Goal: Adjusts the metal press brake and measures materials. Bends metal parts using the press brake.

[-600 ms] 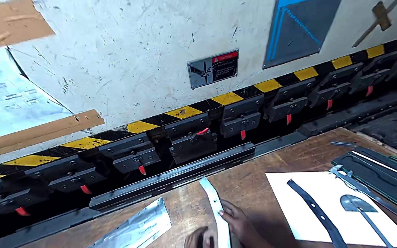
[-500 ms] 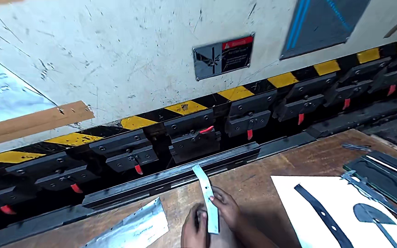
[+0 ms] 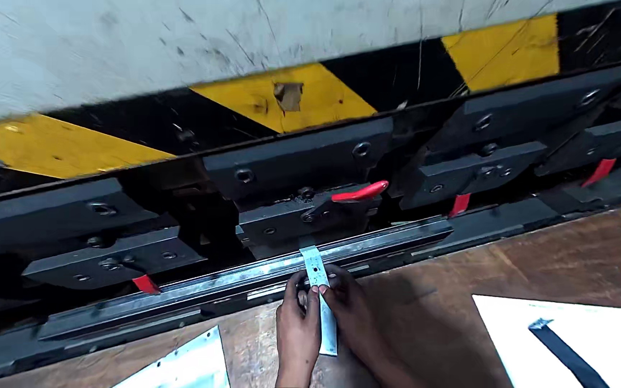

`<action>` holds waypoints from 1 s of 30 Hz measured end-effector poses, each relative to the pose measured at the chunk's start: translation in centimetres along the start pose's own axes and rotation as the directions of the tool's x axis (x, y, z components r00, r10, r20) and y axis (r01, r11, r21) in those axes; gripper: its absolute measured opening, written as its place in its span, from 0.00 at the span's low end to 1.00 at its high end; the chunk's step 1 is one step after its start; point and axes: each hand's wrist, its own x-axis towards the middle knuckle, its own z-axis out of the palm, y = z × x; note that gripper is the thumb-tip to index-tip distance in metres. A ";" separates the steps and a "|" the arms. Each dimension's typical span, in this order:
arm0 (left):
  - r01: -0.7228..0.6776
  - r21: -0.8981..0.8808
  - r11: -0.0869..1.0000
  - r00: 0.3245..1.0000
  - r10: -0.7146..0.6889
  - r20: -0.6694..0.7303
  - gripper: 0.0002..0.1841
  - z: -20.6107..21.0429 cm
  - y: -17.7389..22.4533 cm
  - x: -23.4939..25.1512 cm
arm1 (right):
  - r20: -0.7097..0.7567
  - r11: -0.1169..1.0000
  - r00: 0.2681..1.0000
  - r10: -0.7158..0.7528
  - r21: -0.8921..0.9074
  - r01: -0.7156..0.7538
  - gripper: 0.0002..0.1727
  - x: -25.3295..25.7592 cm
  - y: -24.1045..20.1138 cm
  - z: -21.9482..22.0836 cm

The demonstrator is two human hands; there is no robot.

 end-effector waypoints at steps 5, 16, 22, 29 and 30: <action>-0.066 -0.054 0.996 0.994 0.061 -0.092 0.21 0.4 -0.2 -0.1 | -0.043 0.998 0.998 -0.051 -0.033 0.049 0.26 -0.6 0.2 0.7; -0.081 -0.166 0.983 0.991 0.061 -0.121 0.16 -0.1 -0.4 0.4 | -0.068 0.982 0.981 -0.184 -0.047 0.181 0.20 -0.5 0.5 0.5; -0.078 -0.220 0.972 0.991 0.053 -0.120 0.16 -0.1 -0.2 0.5 | -0.048 0.986 0.987 -0.152 0.058 0.155 0.20 -0.2 0.1 0.2; -0.096 -0.205 0.974 0.983 0.061 -0.171 0.14 0.3 -0.3 0.7 | -0.032 0.989 0.994 -0.109 0.096 0.112 0.19 0.0 0.0 -0.2; -0.103 -0.197 0.975 0.981 0.067 -0.180 0.13 0.4 -0.3 0.7 | -0.041 0.989 0.993 -0.111 0.096 0.115 0.19 0.0 0.0 -0.2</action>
